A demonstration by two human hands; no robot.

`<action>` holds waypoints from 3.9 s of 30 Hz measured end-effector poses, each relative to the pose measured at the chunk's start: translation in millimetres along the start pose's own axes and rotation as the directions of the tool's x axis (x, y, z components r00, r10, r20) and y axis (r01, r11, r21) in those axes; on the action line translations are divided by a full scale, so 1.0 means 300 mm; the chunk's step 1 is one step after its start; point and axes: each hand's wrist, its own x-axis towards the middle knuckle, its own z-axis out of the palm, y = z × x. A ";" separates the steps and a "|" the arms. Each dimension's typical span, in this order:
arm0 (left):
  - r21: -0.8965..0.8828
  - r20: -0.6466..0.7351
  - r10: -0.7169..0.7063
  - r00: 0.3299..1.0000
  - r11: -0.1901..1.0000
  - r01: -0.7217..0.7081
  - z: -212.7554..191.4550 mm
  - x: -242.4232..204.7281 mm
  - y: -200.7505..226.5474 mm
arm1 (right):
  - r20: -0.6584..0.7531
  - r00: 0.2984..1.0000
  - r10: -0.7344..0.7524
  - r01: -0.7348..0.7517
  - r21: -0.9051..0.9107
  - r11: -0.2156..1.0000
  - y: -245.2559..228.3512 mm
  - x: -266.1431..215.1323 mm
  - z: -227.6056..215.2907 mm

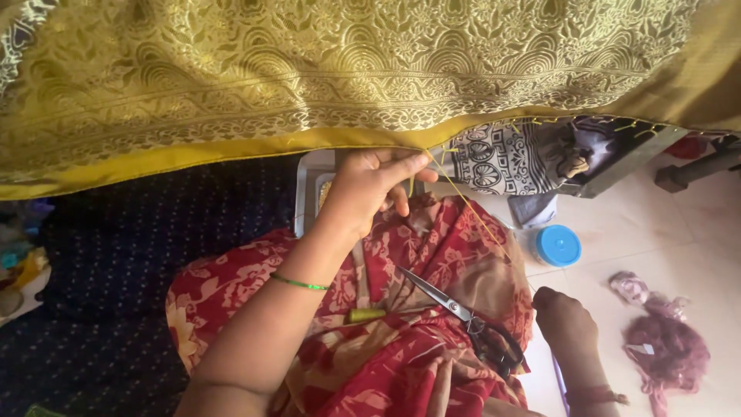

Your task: Manually attaching decorative beads to the border of a yellow saree.

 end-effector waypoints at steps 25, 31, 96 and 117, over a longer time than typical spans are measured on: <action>0.030 -0.042 0.242 0.969 0.970 -0.241 -0.002 -0.234 -0.042 | -0.802 0.134 -0.582 0.958 -0.045 0.283 -0.775 -0.148 -0.792; 0.002 -0.038 0.241 0.970 0.970 -0.241 0.000 -0.246 -0.024 | -0.801 0.146 -0.581 0.951 -0.048 0.304 -0.770 -0.150 -0.781; -0.323 0.007 -0.113 0.994 0.940 0.109 -0.015 -0.127 -0.049 | -0.226 0.894 -0.386 0.213 0.974 -0.077 -0.799 0.030 -0.544; 0.774 0.119 0.691 0.713 0.385 -0.502 0.056 -0.206 0.112 | -0.720 0.319 -0.617 0.948 0.253 0.194 -0.819 -0.094 -0.908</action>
